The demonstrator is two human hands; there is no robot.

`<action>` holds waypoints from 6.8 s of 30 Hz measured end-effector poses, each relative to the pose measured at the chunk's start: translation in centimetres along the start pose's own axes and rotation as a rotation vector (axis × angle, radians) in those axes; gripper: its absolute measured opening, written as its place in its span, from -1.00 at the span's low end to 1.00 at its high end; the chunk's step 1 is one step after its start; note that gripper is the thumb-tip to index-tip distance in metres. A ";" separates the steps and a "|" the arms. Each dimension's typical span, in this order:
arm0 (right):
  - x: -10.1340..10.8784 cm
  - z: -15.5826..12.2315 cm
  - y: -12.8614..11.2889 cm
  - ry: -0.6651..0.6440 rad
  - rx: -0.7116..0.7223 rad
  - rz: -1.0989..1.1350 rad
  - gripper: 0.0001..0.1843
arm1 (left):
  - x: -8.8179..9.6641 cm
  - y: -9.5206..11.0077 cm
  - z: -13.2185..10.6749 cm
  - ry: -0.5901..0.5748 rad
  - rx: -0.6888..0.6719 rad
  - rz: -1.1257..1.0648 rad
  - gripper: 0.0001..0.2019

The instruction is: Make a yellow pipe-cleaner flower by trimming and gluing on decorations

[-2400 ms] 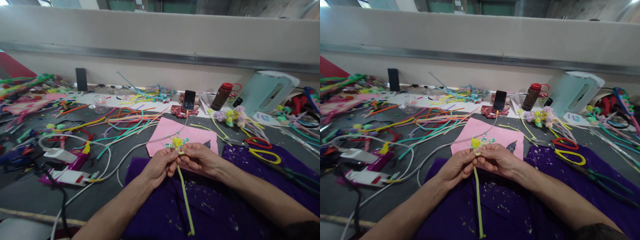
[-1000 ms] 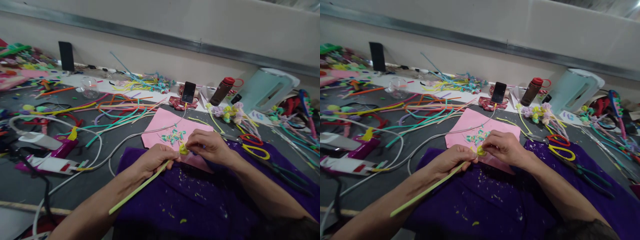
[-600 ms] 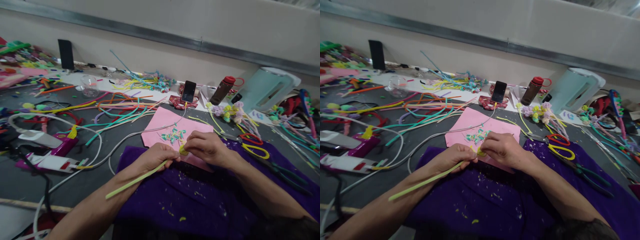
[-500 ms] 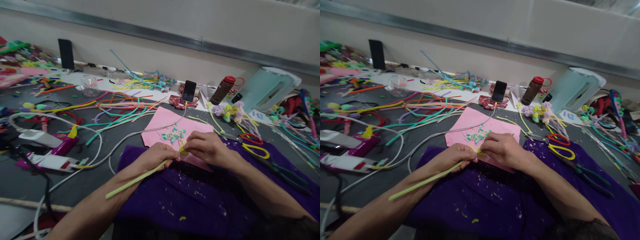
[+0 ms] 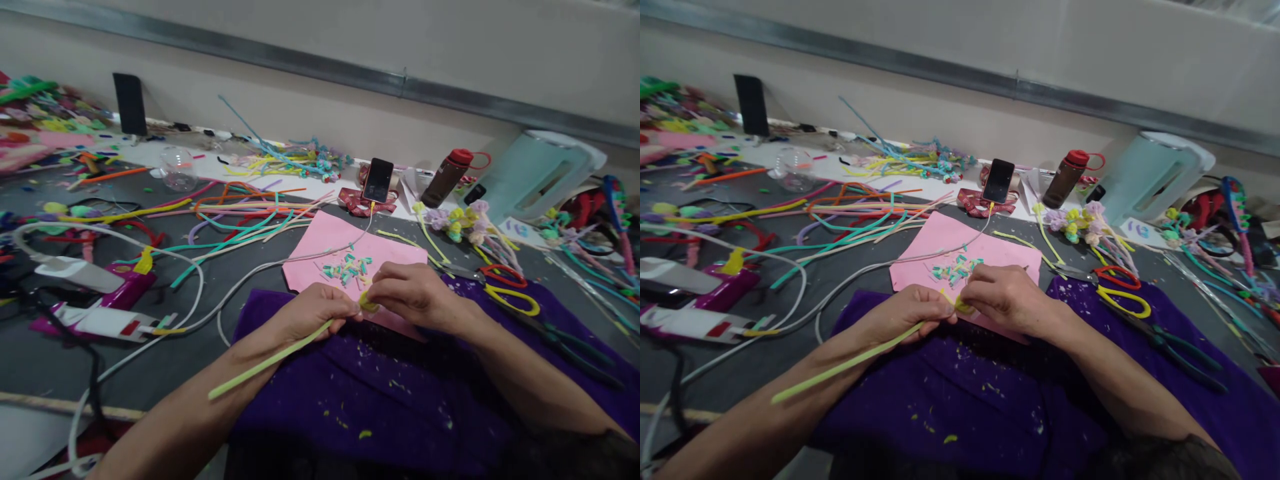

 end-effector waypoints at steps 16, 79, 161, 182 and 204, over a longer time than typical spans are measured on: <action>-0.1 0.0 -0.4 -0.047 0.022 0.016 -0.79 | -0.3 0.2 -0.2 -0.018 0.007 -0.034 -0.82; -6.1 2.2 1.5 0.262 -0.476 1.512 -0.74 | 0.8 1.2 -0.6 0.296 -0.403 -0.513 -0.74; -4.4 0.9 0.8 0.080 -0.421 1.180 -0.78 | 1.8 2.5 -1.8 0.360 -0.421 -0.379 -0.79; -0.6 -3.5 3.8 -0.031 -0.451 0.326 -0.83 | 1.6 1.7 -1.6 0.312 -0.211 -0.221 -0.77; -1.7 -2.8 2.9 0.179 -0.453 0.676 -0.58 | 0.6 1.4 -0.9 0.308 -0.260 0.083 -0.80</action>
Point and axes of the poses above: each hand's wrist, its own z-axis towards the middle knuckle, its own x-axis out of the back of the hand, y = z × x, the point moved 7 cm from there along z, towards the middle knuckle, and after that the axes turned 6 degrees about -y, right-handed, at the moved point
